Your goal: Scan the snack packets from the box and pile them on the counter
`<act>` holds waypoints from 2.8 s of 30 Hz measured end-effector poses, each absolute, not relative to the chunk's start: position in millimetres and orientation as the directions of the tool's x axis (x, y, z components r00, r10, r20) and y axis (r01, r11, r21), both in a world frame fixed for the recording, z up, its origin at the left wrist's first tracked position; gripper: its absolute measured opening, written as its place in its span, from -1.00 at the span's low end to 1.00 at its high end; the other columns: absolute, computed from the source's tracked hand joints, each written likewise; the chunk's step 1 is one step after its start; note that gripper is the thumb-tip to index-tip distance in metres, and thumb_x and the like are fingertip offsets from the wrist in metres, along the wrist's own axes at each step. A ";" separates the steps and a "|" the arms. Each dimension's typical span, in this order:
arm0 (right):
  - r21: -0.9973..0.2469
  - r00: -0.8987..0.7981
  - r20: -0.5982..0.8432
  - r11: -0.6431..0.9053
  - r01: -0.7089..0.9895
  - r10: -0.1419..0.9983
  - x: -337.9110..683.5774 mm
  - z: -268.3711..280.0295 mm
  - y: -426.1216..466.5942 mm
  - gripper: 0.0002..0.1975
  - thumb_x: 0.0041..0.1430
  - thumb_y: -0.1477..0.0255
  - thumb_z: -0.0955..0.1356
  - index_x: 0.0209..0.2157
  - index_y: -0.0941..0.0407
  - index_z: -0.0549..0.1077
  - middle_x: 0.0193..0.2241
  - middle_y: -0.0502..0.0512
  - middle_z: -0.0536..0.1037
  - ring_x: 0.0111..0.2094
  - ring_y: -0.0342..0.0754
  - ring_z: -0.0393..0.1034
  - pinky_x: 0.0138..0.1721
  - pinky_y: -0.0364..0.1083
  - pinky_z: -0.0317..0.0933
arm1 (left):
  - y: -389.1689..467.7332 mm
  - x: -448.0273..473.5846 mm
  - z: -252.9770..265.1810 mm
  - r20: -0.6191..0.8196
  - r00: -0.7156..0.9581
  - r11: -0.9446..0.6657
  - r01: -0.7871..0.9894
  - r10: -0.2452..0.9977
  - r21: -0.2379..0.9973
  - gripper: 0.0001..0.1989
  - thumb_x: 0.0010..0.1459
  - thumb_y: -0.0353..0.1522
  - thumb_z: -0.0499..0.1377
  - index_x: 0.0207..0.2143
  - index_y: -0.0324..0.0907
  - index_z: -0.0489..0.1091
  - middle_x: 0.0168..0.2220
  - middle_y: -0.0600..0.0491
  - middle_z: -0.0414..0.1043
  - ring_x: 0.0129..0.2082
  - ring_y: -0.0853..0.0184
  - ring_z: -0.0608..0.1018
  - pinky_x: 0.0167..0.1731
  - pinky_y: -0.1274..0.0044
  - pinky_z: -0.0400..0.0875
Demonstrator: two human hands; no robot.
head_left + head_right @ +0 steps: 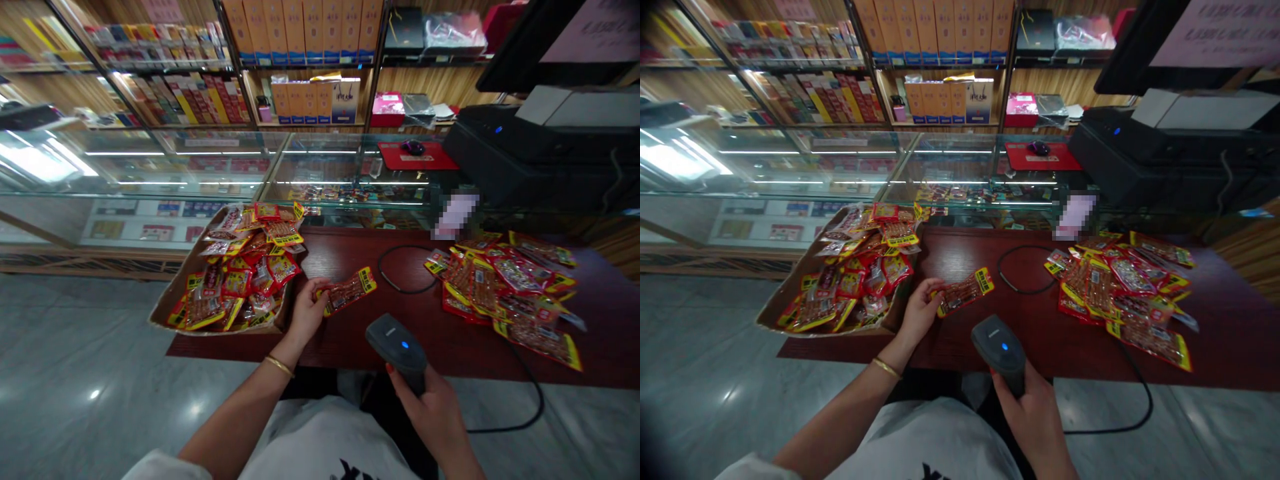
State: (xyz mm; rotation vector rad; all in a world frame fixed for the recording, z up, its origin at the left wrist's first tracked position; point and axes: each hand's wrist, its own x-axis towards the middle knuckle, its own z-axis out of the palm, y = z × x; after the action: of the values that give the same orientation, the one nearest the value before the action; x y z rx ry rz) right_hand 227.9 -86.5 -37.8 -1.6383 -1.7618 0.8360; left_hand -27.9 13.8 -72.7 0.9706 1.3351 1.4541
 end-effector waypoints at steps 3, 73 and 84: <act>-0.758 -0.099 0.004 0.068 0.649 0.995 226.0 -36.6 -86.7 -0.62 0.28 0.14 0.32 -0.08 0.10 0.60 -0.18 0.20 0.73 -0.14 0.19 0.64 -0.05 0.02 0.46 | 12.2 -26.4 -75.5 -0.010 -0.302 -0.001 -0.035 0.953 0.999 -0.86 0.10 -0.36 0.27 -0.25 -0.17 0.54 -0.21 -0.01 0.57 -0.17 0.30 0.58 -0.06 0.51 0.43; -0.677 0.098 -0.205 -0.214 0.704 0.974 251.8 -62.5 -74.0 -0.52 0.03 -0.13 0.36 -0.40 0.00 0.59 -0.54 0.17 0.69 -0.44 0.25 0.62 -0.31 0.06 0.46 | -27.8 -139.8 58.3 0.343 -0.397 0.171 0.828 0.851 0.534 -0.73 0.23 -0.32 0.16 -0.07 -0.14 0.54 -0.10 -0.07 0.63 -0.12 0.15 0.64 -0.01 0.32 0.49; -0.717 -0.024 -0.168 -0.105 0.689 0.986 238.0 -57.8 -70.0 -0.52 0.06 -0.06 0.37 -0.23 0.03 0.63 -0.35 0.18 0.74 -0.27 0.24 0.66 -0.16 0.03 0.48 | -25.7 -196.3 28.9 0.080 -0.210 0.197 0.970 0.974 0.145 -0.32 0.02 -0.50 0.19 0.25 -0.19 0.33 0.23 -0.19 0.40 0.23 0.02 0.43 0.22 0.22 0.28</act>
State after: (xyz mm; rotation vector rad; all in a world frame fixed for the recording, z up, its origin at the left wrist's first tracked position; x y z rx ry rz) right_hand 238.0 -70.0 -57.8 -1.8332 -1.7468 0.9298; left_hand -196.3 -25.7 28.9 1.9550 2.4075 0.2543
